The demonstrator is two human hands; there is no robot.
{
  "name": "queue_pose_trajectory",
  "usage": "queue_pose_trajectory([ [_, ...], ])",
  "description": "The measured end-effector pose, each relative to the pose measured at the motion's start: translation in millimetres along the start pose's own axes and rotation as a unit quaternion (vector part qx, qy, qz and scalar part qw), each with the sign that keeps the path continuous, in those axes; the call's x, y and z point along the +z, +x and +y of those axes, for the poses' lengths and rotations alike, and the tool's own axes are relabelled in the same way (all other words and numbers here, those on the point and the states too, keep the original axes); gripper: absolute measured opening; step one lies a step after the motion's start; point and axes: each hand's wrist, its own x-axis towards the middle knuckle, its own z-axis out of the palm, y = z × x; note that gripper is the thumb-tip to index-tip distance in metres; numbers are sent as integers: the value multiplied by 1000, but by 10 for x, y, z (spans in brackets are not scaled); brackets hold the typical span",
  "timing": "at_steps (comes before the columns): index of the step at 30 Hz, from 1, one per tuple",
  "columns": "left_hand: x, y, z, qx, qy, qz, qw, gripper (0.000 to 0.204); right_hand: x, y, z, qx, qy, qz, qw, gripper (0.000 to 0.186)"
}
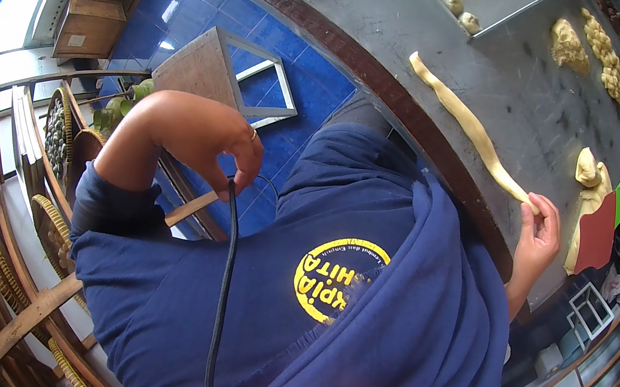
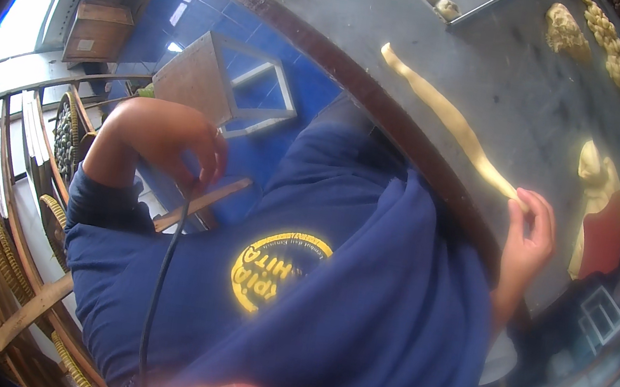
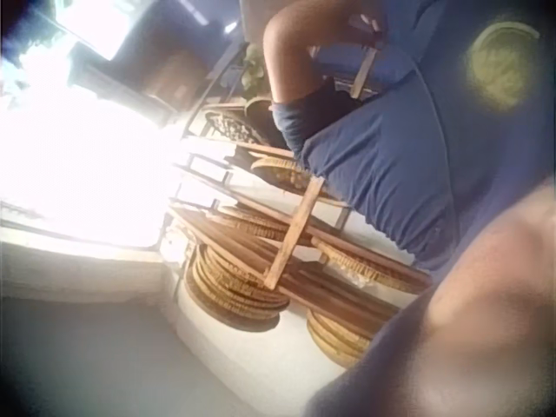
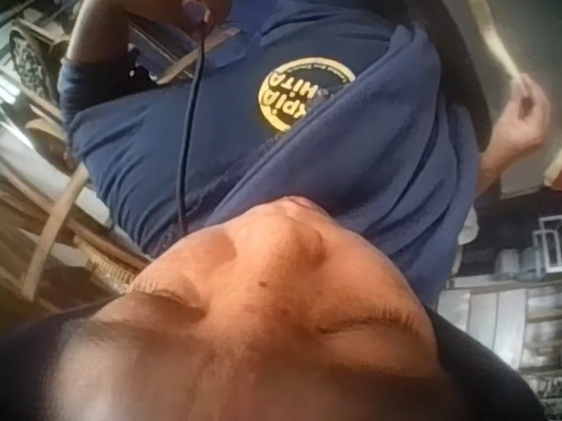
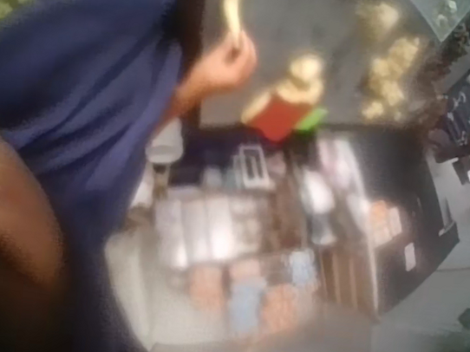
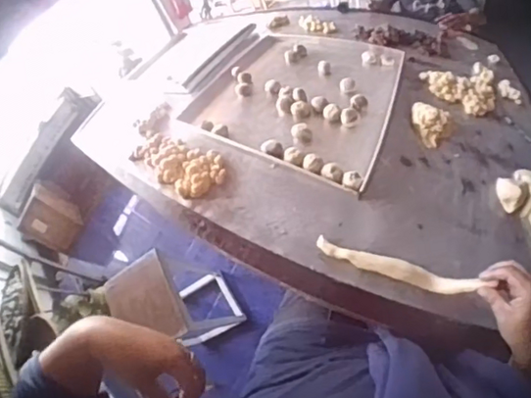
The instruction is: The person rolls a piece of dough into a long strand and then pinches off small pieces to assemble a shaped pastry on the table.
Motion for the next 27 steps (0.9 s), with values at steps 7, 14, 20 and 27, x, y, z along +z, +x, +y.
queue_pose_trajectory([
  [7,-36,-105,141,37,57,136,988,14,-3,2,9,-1,2,0,1000,14],
  [14,367,150,524,-199,194,435,856,21,-1,-14,4,-3,11,-3,1000,16],
  [20,864,237,361,-50,-484,405,774,92,-9,-1,-64,-17,15,-10,1000,19],
  [27,783,521,133,423,-457,621,476,82,13,-14,-53,-17,25,1,1000,18],
])
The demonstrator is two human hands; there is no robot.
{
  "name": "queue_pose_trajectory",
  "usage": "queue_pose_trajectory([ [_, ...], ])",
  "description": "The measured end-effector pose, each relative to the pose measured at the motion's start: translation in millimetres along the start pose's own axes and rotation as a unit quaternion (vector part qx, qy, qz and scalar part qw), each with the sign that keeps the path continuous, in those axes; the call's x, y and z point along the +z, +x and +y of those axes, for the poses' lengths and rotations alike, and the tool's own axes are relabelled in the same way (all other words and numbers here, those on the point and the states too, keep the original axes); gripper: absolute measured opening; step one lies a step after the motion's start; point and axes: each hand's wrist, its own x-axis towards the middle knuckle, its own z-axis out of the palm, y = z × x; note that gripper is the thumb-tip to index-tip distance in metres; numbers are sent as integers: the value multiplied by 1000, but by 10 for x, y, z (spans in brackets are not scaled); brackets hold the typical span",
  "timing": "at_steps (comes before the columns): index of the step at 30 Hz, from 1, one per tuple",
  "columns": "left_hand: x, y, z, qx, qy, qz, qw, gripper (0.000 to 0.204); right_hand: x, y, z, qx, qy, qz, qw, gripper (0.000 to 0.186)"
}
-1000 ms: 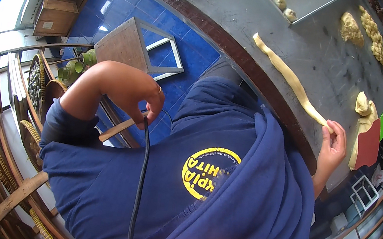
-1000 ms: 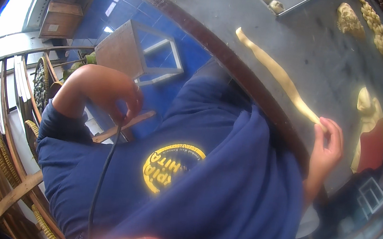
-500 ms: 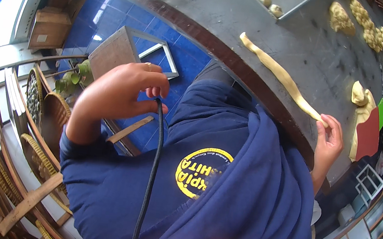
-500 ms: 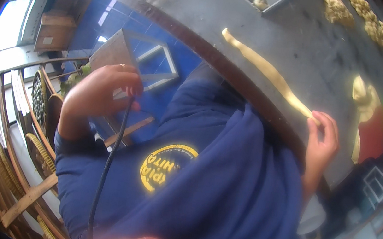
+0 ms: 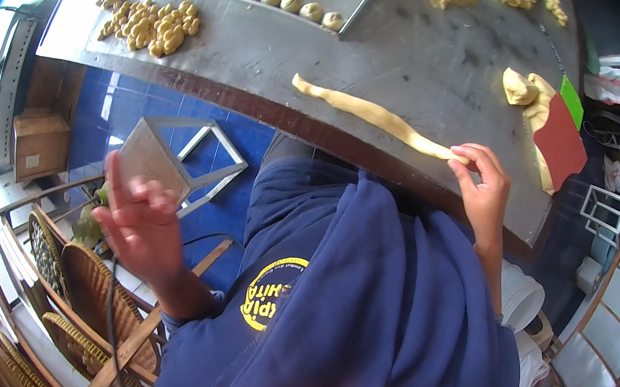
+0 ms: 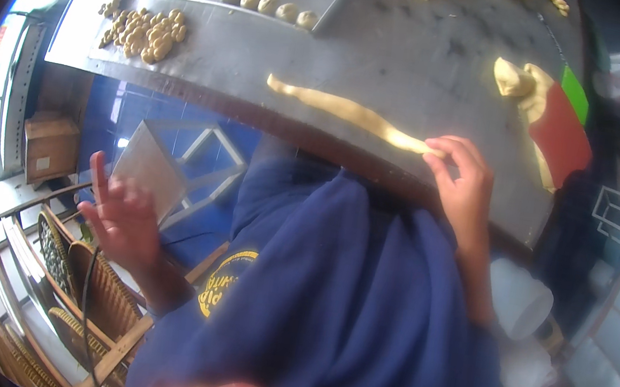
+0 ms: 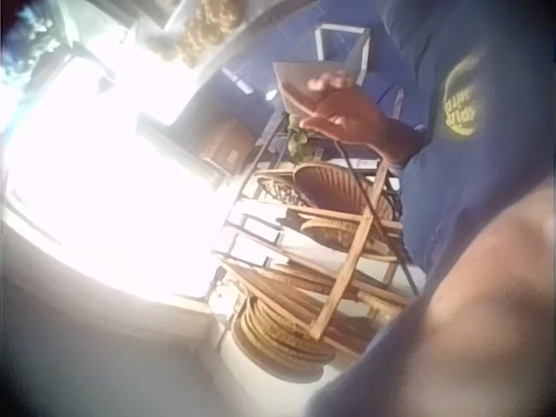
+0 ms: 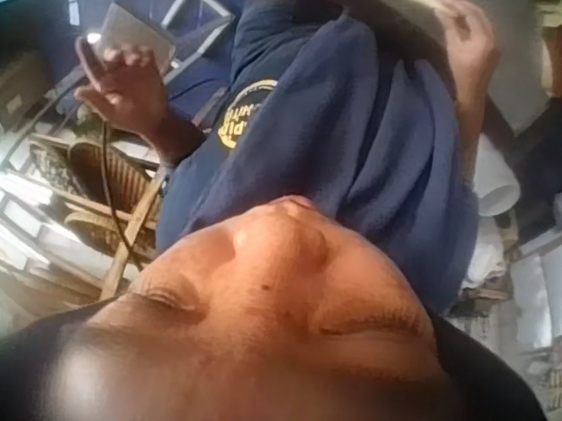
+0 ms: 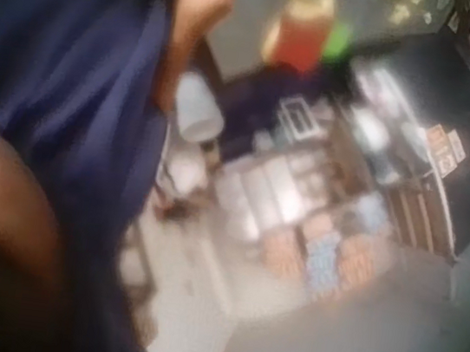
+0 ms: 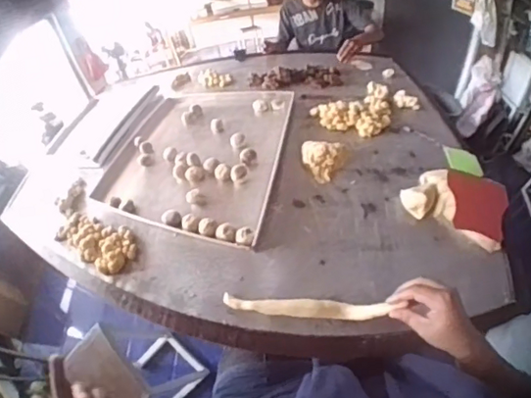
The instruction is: The person rolls a piece of dough into a long strand and then pinches off small pieces to assemble a shaped pastry on the table.
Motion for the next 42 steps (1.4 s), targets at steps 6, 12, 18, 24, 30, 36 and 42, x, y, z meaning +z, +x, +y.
queue_pose_trajectory([
  [6,97,224,355,186,-170,-106,962,52,-21,-50,-65,4,24,-1,1000,17],
  [12,156,382,833,288,-89,-427,853,32,-25,-91,-60,11,28,-14,999,19],
  [18,656,342,1352,219,213,-804,511,17,-29,-106,9,-3,13,-13,1000,18],
  [24,473,303,1453,279,213,-751,559,25,-22,-132,59,-28,3,-14,1000,19],
  [30,496,674,1002,209,-18,-721,661,30,-6,-134,59,-25,17,-14,999,20],
  [36,841,1267,-101,87,-280,-682,670,36,53,-104,215,-8,27,18,999,19],
  [42,1625,1130,-1565,-150,87,-558,811,58,22,-15,120,21,42,43,998,20],
])
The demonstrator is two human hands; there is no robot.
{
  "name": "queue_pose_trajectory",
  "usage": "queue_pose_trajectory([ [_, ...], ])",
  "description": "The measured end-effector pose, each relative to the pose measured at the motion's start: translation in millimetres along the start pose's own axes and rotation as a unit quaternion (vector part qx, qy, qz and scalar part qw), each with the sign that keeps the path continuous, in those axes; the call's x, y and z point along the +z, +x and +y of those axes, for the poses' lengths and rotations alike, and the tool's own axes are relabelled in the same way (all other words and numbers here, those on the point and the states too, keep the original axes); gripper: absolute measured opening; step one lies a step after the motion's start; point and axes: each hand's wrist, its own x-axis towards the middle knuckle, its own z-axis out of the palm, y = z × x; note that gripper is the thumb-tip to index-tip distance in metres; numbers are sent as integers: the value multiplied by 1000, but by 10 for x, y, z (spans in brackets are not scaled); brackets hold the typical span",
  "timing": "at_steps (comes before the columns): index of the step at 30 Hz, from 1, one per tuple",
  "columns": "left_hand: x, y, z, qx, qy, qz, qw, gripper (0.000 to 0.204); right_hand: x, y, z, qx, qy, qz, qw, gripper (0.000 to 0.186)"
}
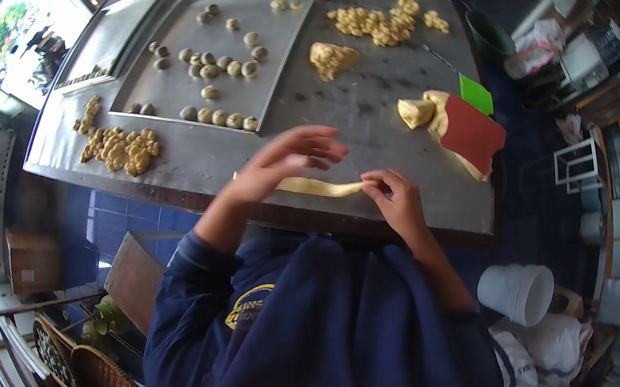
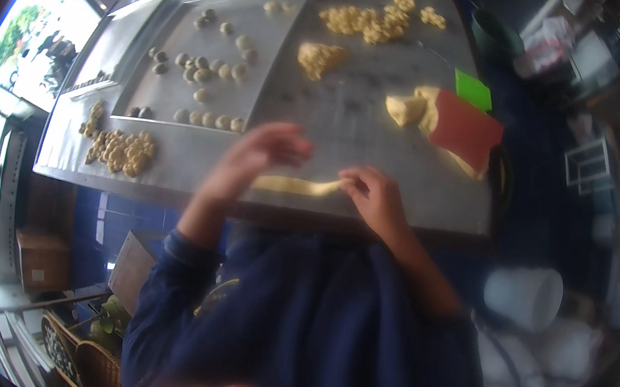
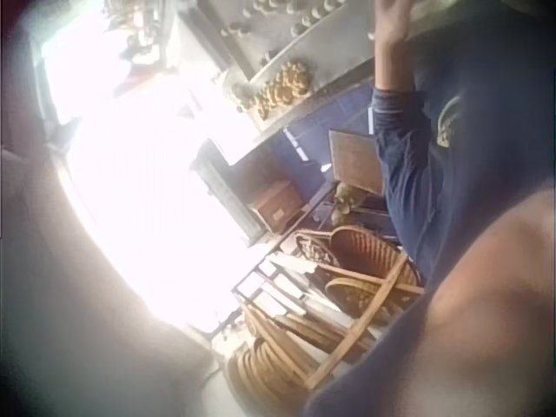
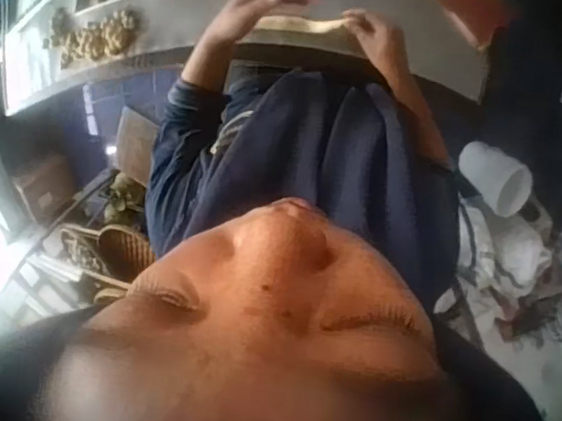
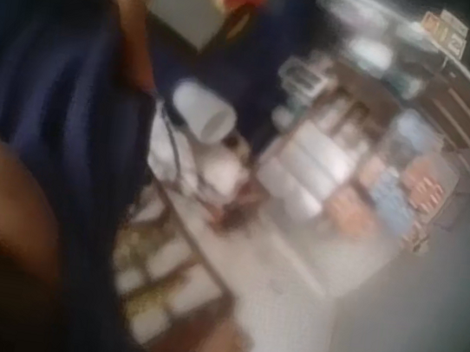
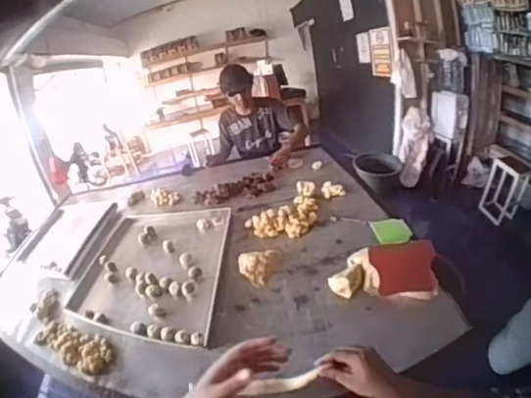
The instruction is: The person rolls a piece of dough into a long strand and then pinches off small pieces to assemble a shaped pastry on the table.
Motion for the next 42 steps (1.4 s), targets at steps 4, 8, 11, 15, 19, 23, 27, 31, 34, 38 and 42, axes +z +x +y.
queue_pose_trajectory([
  [4,248,190,-757,-118,250,5,961,52,97,44,13,-68,62,56,994,23],
  [8,352,220,-896,-199,150,45,968,46,103,9,21,-46,94,116,988,26],
  [11,372,221,-840,-233,121,46,964,45,97,-17,53,-83,44,110,990,26],
  [15,351,224,-831,-253,113,59,959,39,133,-21,137,-94,46,68,992,23],
  [19,322,188,-940,-209,144,87,963,28,136,-37,175,39,145,7,989,20],
  [23,251,225,-1030,-178,276,156,931,23,96,-22,335,203,580,-67,786,18],
  [27,258,196,-950,-100,303,178,931,30,-62,126,306,90,430,14,898,19],
  [31,264,149,-1009,-114,284,195,932,33,-30,302,427,-66,-46,70,994,30],
  [34,309,153,-991,-134,289,187,929,31,171,300,681,-63,-129,51,988,30],
  [38,221,137,-943,-143,380,137,903,30,117,281,424,-113,-128,72,983,41],
  [42,297,202,-771,-247,222,132,934,31,129,202,163,-173,-40,58,982,44],
])
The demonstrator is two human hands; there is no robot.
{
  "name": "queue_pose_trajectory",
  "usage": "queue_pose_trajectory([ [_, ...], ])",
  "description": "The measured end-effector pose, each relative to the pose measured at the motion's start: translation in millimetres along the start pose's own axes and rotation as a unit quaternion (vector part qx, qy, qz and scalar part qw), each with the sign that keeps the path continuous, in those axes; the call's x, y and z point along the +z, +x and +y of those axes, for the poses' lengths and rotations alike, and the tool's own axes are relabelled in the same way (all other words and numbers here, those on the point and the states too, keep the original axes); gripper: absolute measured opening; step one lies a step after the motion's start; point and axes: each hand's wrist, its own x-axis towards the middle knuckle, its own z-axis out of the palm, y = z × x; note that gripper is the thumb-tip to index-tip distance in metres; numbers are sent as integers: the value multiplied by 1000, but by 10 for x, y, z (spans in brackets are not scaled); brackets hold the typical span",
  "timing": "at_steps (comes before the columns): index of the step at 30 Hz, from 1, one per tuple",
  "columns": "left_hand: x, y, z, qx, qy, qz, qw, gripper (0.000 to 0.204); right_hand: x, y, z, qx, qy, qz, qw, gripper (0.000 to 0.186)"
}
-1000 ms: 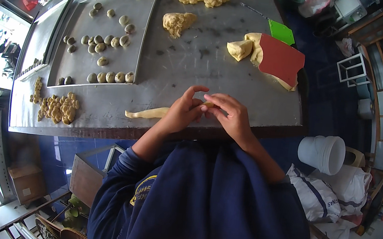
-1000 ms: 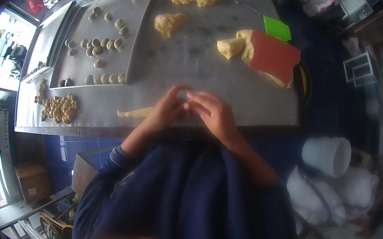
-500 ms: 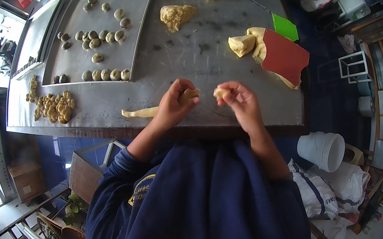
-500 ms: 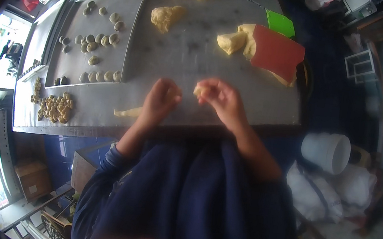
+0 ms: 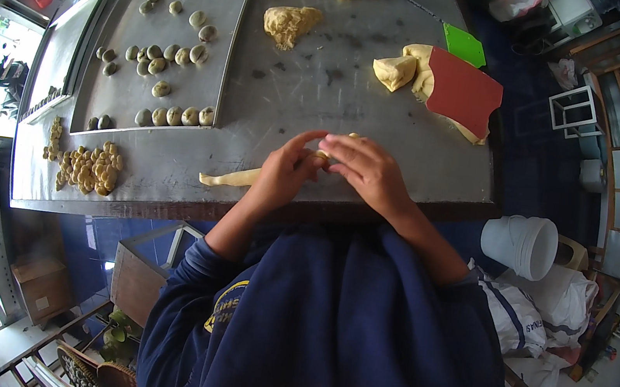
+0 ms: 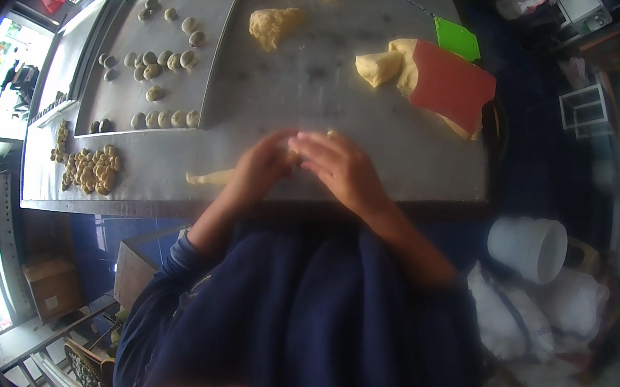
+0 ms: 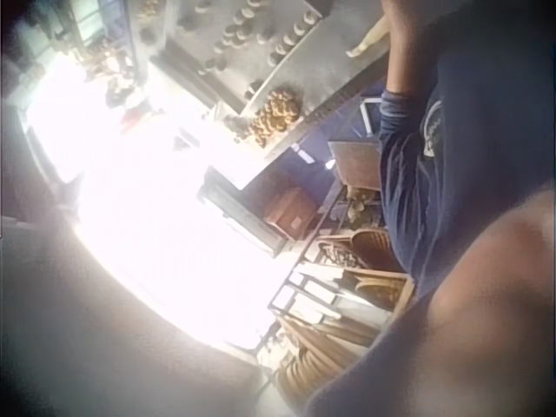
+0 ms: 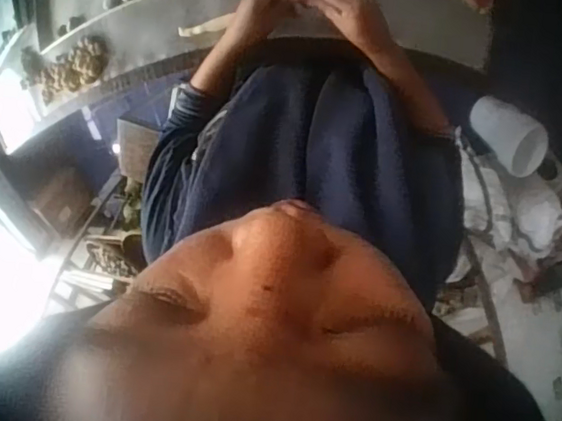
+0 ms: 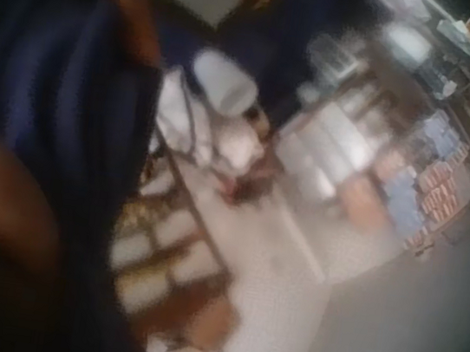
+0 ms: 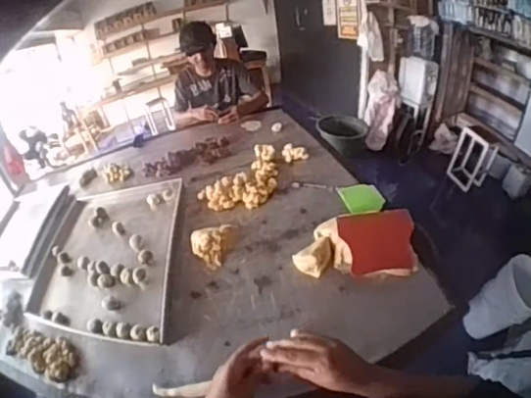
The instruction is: The person rolls a piece of dough into a long strand and then pinches off small pieces to assemble a shaped pastry on the table.
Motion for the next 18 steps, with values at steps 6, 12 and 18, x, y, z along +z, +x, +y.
queue_pose_trajectory([
  [6,37,-37,-62,26,-90,-13,996,25,24,-80,-68,124,73,-49,988,23],
  [12,30,65,-240,110,131,165,971,35,-139,-193,112,354,679,-74,639,21],
  [18,31,-55,-213,133,119,156,971,33,-93,-283,324,146,14,31,989,20],
])
